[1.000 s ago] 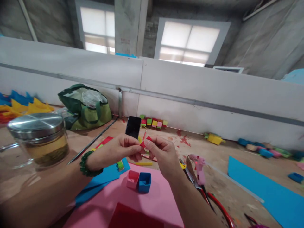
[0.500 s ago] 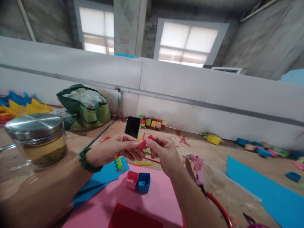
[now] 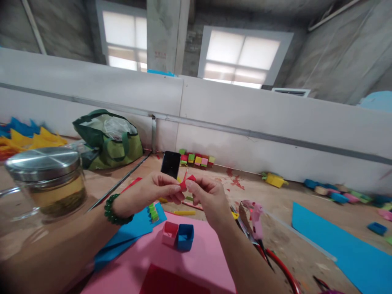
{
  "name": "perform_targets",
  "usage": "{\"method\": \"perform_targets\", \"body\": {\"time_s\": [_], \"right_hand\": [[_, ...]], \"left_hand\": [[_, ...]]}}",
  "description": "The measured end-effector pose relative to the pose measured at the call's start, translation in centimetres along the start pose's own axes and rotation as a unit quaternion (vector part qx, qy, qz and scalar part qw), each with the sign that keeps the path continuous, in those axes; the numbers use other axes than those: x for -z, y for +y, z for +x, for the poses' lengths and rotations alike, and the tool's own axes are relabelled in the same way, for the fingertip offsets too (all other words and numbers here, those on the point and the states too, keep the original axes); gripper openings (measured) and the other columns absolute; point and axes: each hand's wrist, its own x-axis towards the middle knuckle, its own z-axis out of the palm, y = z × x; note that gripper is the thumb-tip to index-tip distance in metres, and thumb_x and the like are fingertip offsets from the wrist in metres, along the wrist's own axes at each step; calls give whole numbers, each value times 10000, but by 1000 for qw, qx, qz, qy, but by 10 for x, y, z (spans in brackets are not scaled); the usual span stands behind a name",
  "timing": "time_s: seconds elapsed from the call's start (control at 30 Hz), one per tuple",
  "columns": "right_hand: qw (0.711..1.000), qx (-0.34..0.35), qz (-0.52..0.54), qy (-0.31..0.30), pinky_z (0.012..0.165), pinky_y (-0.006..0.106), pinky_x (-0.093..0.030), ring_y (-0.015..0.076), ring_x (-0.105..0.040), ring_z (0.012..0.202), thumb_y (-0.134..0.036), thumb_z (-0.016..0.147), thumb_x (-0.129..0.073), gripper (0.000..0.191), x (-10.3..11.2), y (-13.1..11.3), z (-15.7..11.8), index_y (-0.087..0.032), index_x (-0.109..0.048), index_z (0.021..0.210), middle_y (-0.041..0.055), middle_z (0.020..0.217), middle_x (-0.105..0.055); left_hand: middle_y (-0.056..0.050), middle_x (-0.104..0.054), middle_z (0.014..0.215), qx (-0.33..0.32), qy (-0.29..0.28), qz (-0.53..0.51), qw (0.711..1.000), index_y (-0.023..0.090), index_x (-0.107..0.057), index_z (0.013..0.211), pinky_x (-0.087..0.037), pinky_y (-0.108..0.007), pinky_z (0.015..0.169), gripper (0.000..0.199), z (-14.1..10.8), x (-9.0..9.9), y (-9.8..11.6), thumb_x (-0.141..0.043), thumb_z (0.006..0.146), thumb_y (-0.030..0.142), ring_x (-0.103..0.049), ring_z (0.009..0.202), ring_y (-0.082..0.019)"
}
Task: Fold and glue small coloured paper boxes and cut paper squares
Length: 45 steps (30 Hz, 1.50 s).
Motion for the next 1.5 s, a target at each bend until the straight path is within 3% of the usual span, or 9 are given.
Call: {"method": "perform_targets", "body": {"time_s": [0.3, 0.37, 0.47, 0.57, 0.67, 0.73, 0.9, 1.07, 1.5], "right_hand": [[993, 43, -109, -36, 436, 182, -375, 67, -438, 499, -352, 798, -663, 199, -2, -6, -2, -176, -687, 708, -28, 602, -571], [989, 58, -129, -29, 441, 191, -370, 71, -445, 506, -352, 804, -658, 206, -2, -4, -2, -170, -676, 711, -23, 610, -576], [984, 105, -143, 22, 455, 206, -380, 85, -476, 518, -324, 784, -687, 190, -4, 1, -3, -185, -650, 909, -29, 646, -597], [958, 206, -169, 102, 493, 216, -412, 92, -505, 552, -243, 769, -707, 239, -4, 3, -4, -215, -608, 985, -40, 688, -585], [914, 299, -257, 96, 530, 220, -427, 90, -527, 604, -173, 800, -675, 52, -3, 2, -4, -205, -659, 838, -6, 772, -610], [896, 320, -298, 77, 541, 224, -432, 102, -550, 650, -156, 816, -658, 53, -3, 1, -5, -202, -684, 825, 14, 802, -624], [921, 264, -282, 58, 541, 242, -450, 120, -553, 642, -202, 818, -662, 21, -2, 0, -5, -194, -668, 799, 17, 772, -619], [952, 199, -231, 23, 543, 251, -461, 132, -575, 640, -238, 810, -660, 90, -4, 0, -5, -183, -663, 739, 27, 750, -635], [971, 155, -178, 20, 518, 236, -487, 135, -611, 634, -234, 760, -672, 66, -7, -2, -4, -173, -693, 746, 30, 721, -664]], "left_hand": [[-63, -728, 760, 20, -3, 14, 1000, 119, -719, 778, -502, -171, 649, 237, -1, -1, 4, -655, 809, 345, -685, 700, -113], [-59, -723, 755, 25, -2, 17, 1000, 118, -717, 768, -497, -162, 633, 233, 0, -1, 3, -653, 807, 339, -681, 693, -108], [-53, -713, 750, 13, 1, 21, 1000, 120, -715, 767, -497, -166, 621, 231, 1, -2, 3, -642, 809, 335, -669, 686, -106], [-56, -702, 742, -6, 25, 39, 999, 110, -713, 773, -508, -189, 625, 237, 1, -3, 1, -632, 809, 330, -648, 665, -109], [-56, -691, 724, -31, 34, 70, 996, 104, -707, 768, -519, -217, 653, 240, 2, -2, -4, -609, 816, 318, -643, 677, -123], [-46, -682, 706, -49, 39, 93, 994, 109, -703, 761, -520, -226, 667, 226, 2, -2, -7, -591, 817, 297, -645, 698, -135], [-25, -675, 729, -85, 70, 152, 982, 119, -710, 771, -508, -218, 637, 191, 2, -4, -7, -583, 800, 259, -632, 704, -145], [-44, -682, 762, -100, 55, 145, 983, 108, -708, 800, -516, -226, 667, 224, 2, -4, -5, -572, 830, 284, -632, 737, -144], [-30, -657, 683, -91, 64, 205, 972, 109, -702, 737, -482, -204, 594, 267, -2, -4, -1, -557, 844, 306, -608, 658, -133]]}}
